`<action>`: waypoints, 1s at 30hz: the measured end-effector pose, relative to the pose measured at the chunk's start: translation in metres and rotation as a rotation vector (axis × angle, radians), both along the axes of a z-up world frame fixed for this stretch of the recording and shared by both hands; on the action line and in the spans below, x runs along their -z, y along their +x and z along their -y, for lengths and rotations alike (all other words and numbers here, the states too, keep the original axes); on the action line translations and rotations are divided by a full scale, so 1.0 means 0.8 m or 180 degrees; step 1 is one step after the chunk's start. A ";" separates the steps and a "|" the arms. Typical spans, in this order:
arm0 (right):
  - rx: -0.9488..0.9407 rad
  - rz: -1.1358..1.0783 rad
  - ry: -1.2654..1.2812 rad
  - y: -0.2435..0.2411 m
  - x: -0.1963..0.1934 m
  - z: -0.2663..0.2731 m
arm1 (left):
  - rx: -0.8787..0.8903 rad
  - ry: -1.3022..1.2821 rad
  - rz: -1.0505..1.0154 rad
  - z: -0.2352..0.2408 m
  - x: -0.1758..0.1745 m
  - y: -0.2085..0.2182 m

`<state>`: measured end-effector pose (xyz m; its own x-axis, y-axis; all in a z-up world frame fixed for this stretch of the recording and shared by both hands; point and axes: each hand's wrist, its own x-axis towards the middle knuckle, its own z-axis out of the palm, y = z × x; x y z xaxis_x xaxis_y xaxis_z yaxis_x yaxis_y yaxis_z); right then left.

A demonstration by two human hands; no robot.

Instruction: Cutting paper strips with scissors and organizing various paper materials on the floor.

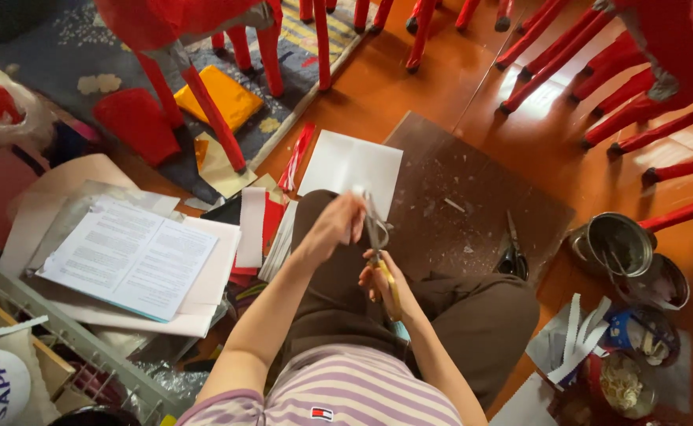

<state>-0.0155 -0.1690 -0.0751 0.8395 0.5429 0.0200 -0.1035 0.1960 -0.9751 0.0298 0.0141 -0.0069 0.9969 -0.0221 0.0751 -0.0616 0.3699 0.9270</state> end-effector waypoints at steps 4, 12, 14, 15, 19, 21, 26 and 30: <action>-0.0428 0.0224 -0.0134 -0.003 0.003 -0.002 | -0.0627 -0.0258 0.0194 0.000 -0.054 0.009; -0.0315 0.0306 -0.0465 -0.007 -0.008 0.001 | -0.1224 -0.0630 -0.0008 0.020 -0.031 0.008; -0.0315 0.0313 -0.0559 -0.008 -0.018 0.003 | -0.1279 -0.0635 -0.0007 0.020 -0.023 0.013; -0.0324 0.0321 -0.0653 -0.009 -0.023 0.003 | -0.1344 -0.0641 -0.0004 0.020 -0.020 0.015; -0.0232 0.0461 -0.0983 -0.010 -0.006 -0.004 | -0.1341 -0.0663 -0.0190 0.028 -0.019 0.011; -0.0171 0.0463 -0.0988 -0.008 0.025 -0.004 | -0.1403 -0.0638 -0.0315 0.035 -0.021 0.008; -0.0067 0.0625 -0.1158 -0.013 0.009 -0.005 | -0.1441 -0.0742 -0.0405 0.045 -0.014 0.004; -0.0009 0.0640 -0.1273 -0.011 0.001 -0.007 | -0.1492 -0.0726 -0.0531 0.052 -0.012 0.008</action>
<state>-0.0247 -0.1633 -0.0756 0.8389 0.5435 -0.0295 0.0958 -0.2007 -0.9750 0.0360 -0.0275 0.0027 0.8948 0.4258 -0.1341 -0.1271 0.5310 0.8378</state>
